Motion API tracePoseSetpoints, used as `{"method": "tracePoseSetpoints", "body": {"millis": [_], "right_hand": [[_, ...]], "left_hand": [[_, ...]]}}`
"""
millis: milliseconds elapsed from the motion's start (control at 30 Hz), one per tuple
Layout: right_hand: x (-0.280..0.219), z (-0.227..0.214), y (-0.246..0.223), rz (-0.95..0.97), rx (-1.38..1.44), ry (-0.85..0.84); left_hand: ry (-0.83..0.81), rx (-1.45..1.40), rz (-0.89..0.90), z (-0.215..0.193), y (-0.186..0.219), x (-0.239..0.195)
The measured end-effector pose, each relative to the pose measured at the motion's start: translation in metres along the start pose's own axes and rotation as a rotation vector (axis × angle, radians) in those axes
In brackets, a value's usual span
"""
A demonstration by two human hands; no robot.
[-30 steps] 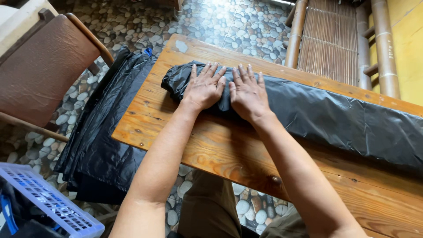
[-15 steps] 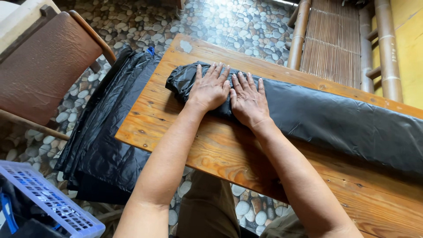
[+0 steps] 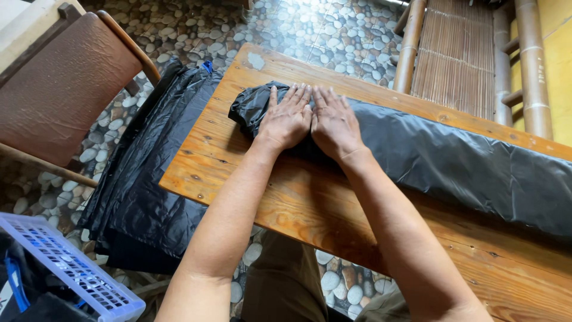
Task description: The person folds a large black plastic sheet on a wooden table, rolling and folding it into a compact rectangular bundle. They then place the folded sheet into a black drawstring bag and pull the drawstrings to close it.
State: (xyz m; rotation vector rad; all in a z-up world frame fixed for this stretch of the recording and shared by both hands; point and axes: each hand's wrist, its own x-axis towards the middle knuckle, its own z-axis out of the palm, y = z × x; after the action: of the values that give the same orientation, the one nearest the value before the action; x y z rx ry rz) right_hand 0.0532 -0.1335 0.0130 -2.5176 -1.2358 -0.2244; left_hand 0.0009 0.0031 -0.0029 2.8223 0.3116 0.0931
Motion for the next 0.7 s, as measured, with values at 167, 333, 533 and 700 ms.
{"method": "tracePoseSetpoints", "body": {"millis": [167, 333, 533, 700], "right_hand": [[-0.008, 0.015, 0.001, 0.025, -0.033, -0.005], [-0.006, 0.029, 0.008, 0.038, -0.064, 0.003], [-0.016, 0.033, 0.022, 0.026, -0.09, 0.061], [-0.024, 0.005, 0.019, 0.041, -0.093, 0.103]], "left_hand": [[0.001, -0.083, -0.004, -0.003, -0.003, 0.004], [0.014, -0.121, 0.019, -0.009, 0.001, -0.003], [0.011, -0.081, 0.043, -0.011, 0.02, -0.01], [-0.031, -0.17, 0.075, -0.016, 0.036, -0.009]]}}
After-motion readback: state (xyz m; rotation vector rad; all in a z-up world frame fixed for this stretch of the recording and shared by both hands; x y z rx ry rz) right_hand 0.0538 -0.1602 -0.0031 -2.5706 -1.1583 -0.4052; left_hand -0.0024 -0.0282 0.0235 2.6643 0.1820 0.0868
